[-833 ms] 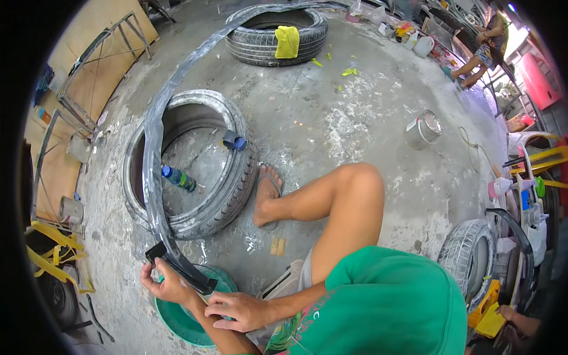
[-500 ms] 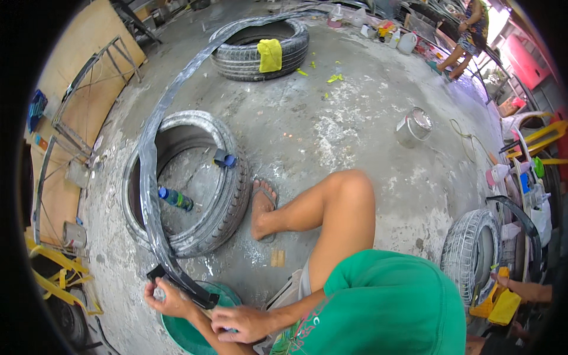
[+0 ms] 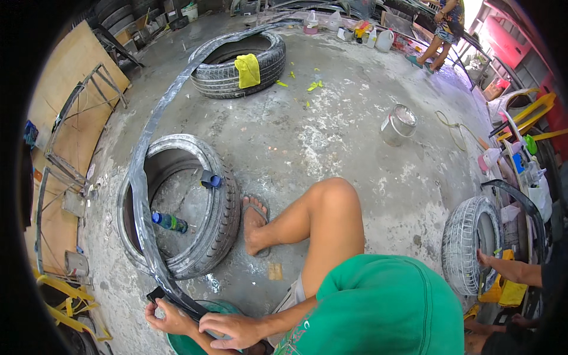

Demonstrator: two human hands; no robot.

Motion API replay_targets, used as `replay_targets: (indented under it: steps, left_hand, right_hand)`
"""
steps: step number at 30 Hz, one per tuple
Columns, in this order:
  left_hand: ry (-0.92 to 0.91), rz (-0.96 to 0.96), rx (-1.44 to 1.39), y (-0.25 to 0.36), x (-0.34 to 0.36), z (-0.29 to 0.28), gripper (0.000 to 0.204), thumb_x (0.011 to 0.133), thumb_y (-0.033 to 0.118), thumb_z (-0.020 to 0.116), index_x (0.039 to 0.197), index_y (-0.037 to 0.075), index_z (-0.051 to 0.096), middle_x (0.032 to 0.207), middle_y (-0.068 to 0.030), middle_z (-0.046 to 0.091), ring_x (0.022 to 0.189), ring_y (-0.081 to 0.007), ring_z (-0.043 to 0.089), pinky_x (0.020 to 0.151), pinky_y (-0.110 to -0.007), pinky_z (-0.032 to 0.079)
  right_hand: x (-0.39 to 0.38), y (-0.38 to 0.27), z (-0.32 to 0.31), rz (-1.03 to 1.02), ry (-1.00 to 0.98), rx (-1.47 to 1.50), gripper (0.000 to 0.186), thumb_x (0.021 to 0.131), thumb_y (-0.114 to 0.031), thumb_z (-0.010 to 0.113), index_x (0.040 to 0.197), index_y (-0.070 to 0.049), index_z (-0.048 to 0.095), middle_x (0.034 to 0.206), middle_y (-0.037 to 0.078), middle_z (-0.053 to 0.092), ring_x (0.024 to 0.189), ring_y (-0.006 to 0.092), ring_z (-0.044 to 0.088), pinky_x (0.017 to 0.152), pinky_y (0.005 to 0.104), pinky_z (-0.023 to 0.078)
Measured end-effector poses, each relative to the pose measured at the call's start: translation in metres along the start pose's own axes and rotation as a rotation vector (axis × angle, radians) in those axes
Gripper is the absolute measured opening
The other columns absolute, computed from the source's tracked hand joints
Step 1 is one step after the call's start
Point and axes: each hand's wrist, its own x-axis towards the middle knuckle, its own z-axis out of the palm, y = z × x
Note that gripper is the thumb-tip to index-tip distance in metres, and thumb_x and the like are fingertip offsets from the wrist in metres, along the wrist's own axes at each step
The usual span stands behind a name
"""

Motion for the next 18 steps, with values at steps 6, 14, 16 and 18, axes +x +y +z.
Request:
replay_targets:
  steps: [6,14,16,18]
  left_hand:
    - [-0.04,0.001,0.009,-0.01,0.002,-0.003,0.018,0.088,0.01,0.073,0.099,-0.001,0.064,0.096,-0.0123,0.065,0.098,-0.0302,0.06,0.093,-0.044,0.045]
    - [-0.058,0.029,0.081,-0.017,-0.002,-0.007,0.019,0.089,0.013,0.073,0.098,-0.001,0.064,0.094,-0.0119,0.065,0.099,-0.0301,0.06,0.092,-0.044,0.045]
    - [-0.067,0.022,0.148,-0.021,-0.003,-0.018,0.02,0.089,0.014,0.073,0.1,-0.001,0.065,0.094,-0.0127,0.066,0.097,-0.0305,0.06,0.091,-0.044,0.046]
    - [-0.04,0.016,0.1,-0.025,-0.001,-0.02,0.022,0.087,0.014,0.074,0.102,0.0,0.067,0.096,-0.0132,0.067,0.095,-0.0281,0.063,0.089,-0.042,0.049]
  right_hand:
    - [-0.019,-0.003,-0.011,0.135,-0.484,0.025,0.028,0.092,-0.02,0.072,0.112,-0.004,0.059,0.116,0.015,0.055,0.098,0.0326,0.061,0.08,0.0428,0.051]
    - [-0.027,-0.002,-0.005,0.047,-0.424,0.016,0.029,0.094,-0.024,0.072,0.11,-0.003,0.06,0.107,0.017,0.061,0.094,0.0345,0.065,0.08,0.0451,0.052]
    - [-0.023,0.011,0.003,-0.05,-0.291,-0.017,0.035,0.094,-0.026,0.07,0.116,0.0,0.06,0.115,0.017,0.06,0.104,0.0358,0.063,0.089,0.0427,0.051]
    - [-0.012,0.025,0.018,-0.102,-0.093,-0.042,0.041,0.091,-0.025,0.071,0.12,-0.001,0.055,0.126,0.018,0.053,0.114,0.0376,0.057,0.098,0.0413,0.049]
